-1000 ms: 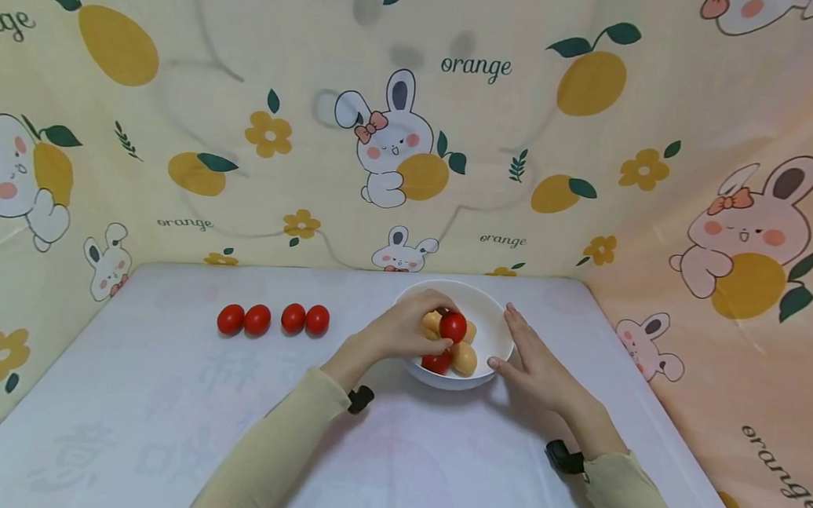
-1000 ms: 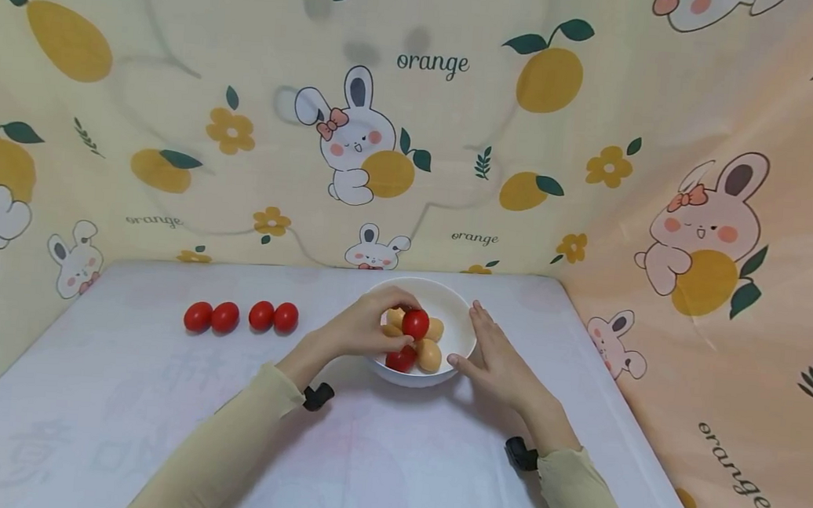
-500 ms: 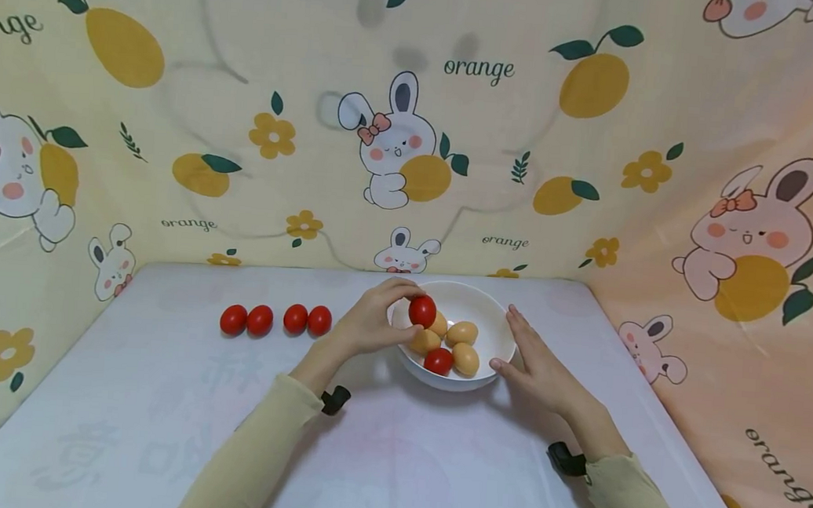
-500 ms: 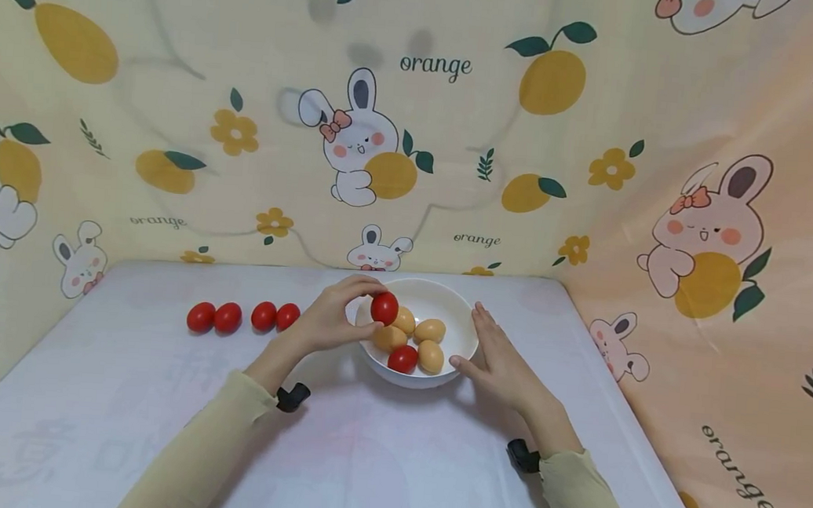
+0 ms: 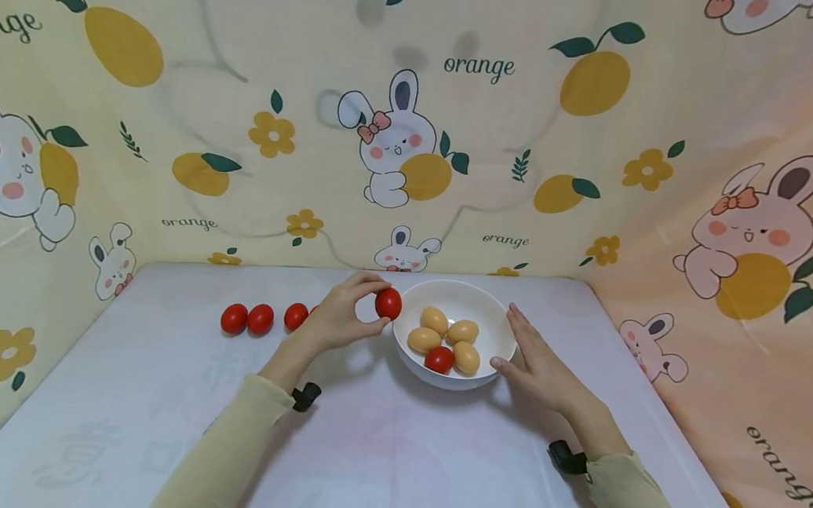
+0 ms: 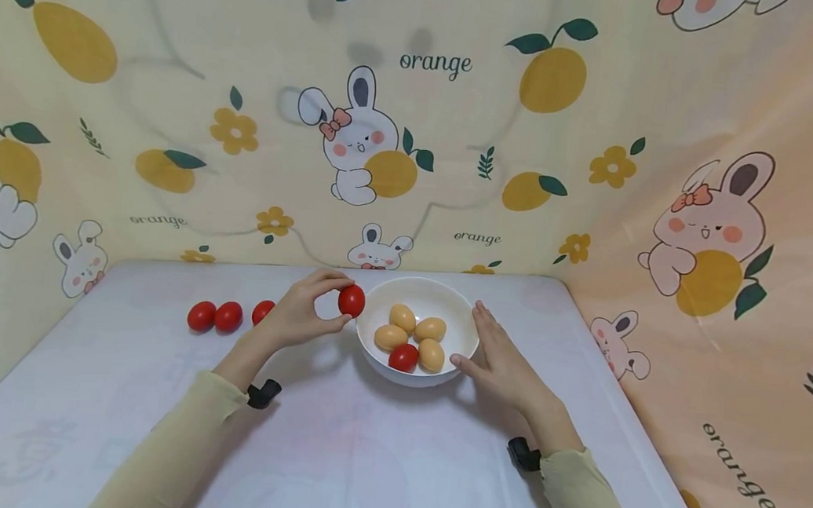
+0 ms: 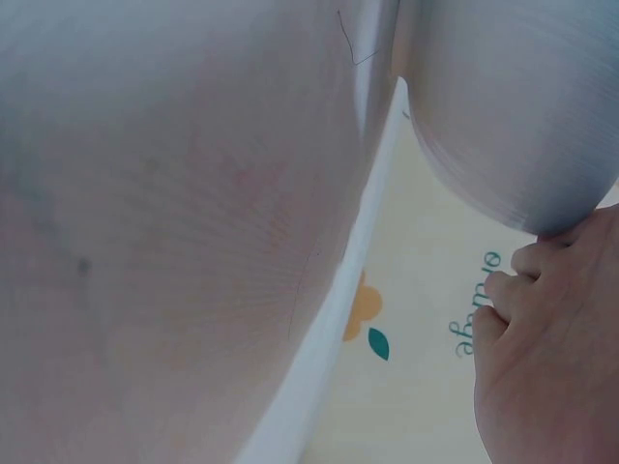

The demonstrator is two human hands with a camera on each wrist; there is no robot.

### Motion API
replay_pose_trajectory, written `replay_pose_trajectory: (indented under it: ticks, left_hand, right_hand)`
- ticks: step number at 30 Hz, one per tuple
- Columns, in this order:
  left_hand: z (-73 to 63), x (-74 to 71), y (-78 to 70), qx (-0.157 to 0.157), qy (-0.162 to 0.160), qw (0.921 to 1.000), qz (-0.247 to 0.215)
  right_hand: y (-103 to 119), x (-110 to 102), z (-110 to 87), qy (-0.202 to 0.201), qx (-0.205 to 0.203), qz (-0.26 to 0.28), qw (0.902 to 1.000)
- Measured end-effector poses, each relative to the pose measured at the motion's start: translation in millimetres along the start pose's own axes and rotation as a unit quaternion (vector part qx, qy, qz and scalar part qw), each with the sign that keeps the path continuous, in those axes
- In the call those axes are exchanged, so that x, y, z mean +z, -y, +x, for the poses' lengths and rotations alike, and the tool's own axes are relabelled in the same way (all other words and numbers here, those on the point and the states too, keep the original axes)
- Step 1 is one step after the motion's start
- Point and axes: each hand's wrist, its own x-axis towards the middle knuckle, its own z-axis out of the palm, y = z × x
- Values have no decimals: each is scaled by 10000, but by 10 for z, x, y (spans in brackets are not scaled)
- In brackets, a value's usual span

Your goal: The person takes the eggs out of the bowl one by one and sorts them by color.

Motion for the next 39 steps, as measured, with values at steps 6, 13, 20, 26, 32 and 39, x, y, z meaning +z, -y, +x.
replay_pose_trajectory:
  ticks: [6,13,20,26,32,39]
  left_hand:
    - [-60,-120,99,-39,108,9997,192]
    - [-104,-249,233,-342,547,9964,554]
    - [-108,-331,375,-601,1189,9863,973]
    - [-90,-322,518,-569,1567,9773,1311]
    - [-73,-286,592,-710,1826,9718,1312]
    - [-81,-260,602,-887,1970,9664,1394]
  right_hand:
    - [0,-6,3,28,-1,17,10000]
    - [14,-16,1,11,78,-52,10000]
    - [-1,-13,-2,15,70,-20,10000]
    - [-8,-11,3,31,36,-15,10000]
    - [6,-12,11,31,42,-53,10000]
    - [39,-13,11,70,154,-17,9999]
